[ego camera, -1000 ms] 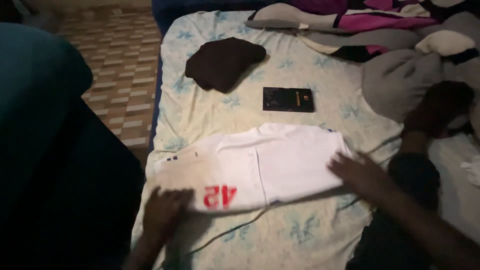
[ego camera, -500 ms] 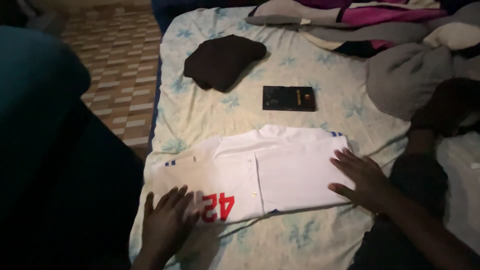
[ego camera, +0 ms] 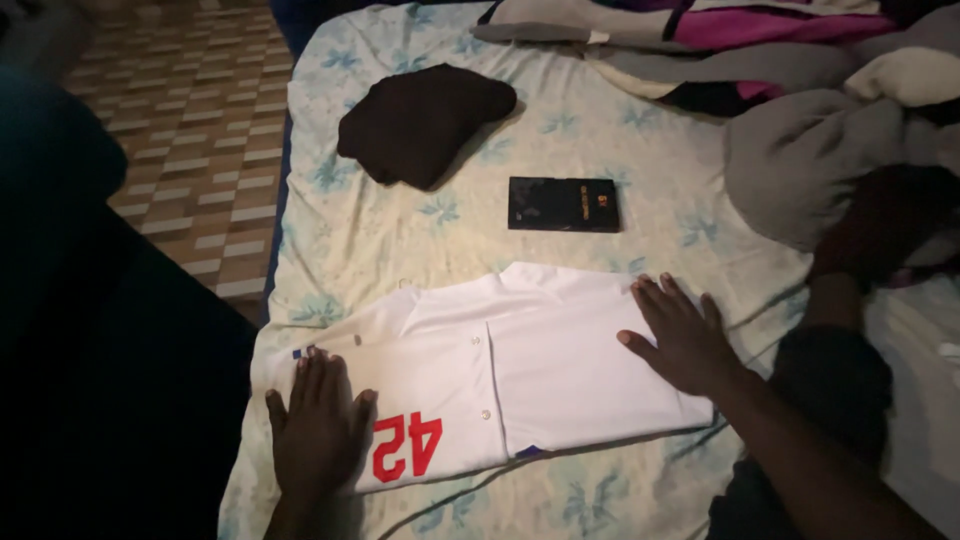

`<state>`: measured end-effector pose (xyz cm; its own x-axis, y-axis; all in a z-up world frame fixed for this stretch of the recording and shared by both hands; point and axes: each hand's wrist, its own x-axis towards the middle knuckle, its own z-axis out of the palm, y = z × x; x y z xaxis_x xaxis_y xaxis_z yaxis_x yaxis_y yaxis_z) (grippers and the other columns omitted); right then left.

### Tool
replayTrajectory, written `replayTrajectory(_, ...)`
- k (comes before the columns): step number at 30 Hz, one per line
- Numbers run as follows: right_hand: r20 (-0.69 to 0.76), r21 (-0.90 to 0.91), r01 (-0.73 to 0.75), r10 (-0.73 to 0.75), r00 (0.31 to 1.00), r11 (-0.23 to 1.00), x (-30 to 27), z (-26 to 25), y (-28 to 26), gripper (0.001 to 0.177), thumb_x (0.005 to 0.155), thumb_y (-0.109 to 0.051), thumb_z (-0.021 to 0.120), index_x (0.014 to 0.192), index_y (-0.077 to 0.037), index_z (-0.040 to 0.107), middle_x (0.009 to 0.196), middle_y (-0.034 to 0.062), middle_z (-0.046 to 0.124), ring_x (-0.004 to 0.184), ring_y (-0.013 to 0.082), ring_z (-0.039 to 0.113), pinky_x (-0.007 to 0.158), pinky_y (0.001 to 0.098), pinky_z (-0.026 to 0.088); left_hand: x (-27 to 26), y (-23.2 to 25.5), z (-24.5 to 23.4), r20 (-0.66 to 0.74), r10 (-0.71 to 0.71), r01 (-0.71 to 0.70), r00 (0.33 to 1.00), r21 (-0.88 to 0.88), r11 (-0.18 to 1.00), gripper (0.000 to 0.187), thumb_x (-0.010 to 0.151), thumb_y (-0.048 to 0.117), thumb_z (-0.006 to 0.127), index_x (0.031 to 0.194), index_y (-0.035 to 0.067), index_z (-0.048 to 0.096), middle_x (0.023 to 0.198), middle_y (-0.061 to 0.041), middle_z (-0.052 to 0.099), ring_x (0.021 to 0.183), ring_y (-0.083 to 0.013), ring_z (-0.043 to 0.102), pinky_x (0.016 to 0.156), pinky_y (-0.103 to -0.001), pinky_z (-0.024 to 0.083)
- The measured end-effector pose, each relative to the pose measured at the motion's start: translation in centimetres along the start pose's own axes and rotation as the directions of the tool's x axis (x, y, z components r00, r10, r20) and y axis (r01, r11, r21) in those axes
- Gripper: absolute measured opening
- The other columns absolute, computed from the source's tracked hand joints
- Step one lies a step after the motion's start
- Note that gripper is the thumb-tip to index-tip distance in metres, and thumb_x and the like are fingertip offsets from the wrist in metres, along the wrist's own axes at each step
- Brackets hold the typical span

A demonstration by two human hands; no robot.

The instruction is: The person folds a white button-up shirt on a bed using a rectangular box as a guide.

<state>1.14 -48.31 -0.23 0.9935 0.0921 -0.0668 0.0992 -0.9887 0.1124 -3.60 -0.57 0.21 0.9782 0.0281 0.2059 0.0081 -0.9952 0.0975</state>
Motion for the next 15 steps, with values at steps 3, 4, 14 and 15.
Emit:
replayTrajectory(3, 0.063, -0.046, -0.031, 0.034, 0.997, 0.998, -0.1, -0.9, -0.8, 0.085, 0.096, -0.069, 0.038, 0.160, -0.016, 0.019, 0.168, 0.0056, 0.018, 0.155, 0.0278, 0.011, 0.117, 0.0622, 0.013, -0.2, 0.0, 0.0, 0.049, -0.013, 0.012, 0.999, 0.030, 0.999, 0.069, 0.091, 0.048, 0.057, 0.146, 0.008, 0.044, 0.159, -0.015, 0.039, 0.149, -0.0298, 0.035, 0.114, -0.068, 0.025)
replayTrajectory(4, 0.060, -0.052, -0.040, 0.043, 0.997, 0.998, -0.1, -0.6, -0.6, 0.085, 0.096, -0.069, 0.038, 0.160, -0.016, 0.019, 0.168, 0.0056, 0.018, 0.155, 0.0278, 0.011, 0.117, 0.0622, 0.013, 0.0, -0.2, 1.5, 0.046, -0.006, 0.005, 0.999, 0.022, 1.000, 0.069, 0.091, 0.048, 0.057, 0.146, 0.008, 0.044, 0.159, -0.015, 0.039, 0.149, -0.0298, 0.035, 0.114, -0.068, 0.025)
replayTrajectory(14, -0.283, 0.115, 0.090, -0.054, 0.958, 0.989, 1.7, -1.0, 0.1, 0.073, 0.092, -0.040, 0.057, 0.154, -0.008, 0.036, 0.163, 0.0132, 0.035, 0.156, 0.0302, 0.023, 0.119, 0.0602, 0.020, 1.2, 8.0, 1.8, -0.119, 0.213, -0.242, 0.970, -0.377, 0.894, 0.057, 0.090, 0.033, 0.064, 0.138, 0.003, 0.054, 0.153, -0.017, 0.046, 0.146, -0.0319, 0.038, 0.119, -0.056, 0.022)
replayTrajectory(15, -0.359, 0.113, 0.172, -0.122, 0.926, 0.979, 2.2, -1.1, 0.3, 0.077, 0.088, -0.033, 0.062, 0.155, -0.008, 0.035, 0.163, 0.0133, 0.037, 0.157, 0.0299, 0.025, 0.122, 0.0588, 0.022, 1.4, 8.5, 1.7, -0.082, 0.166, -0.185, 0.983, -0.377, 0.908, 0.056, 0.091, 0.033, 0.066, 0.136, 0.002, 0.055, 0.152, -0.017, 0.047, 0.145, -0.0326, 0.040, 0.118, -0.055, 0.023)
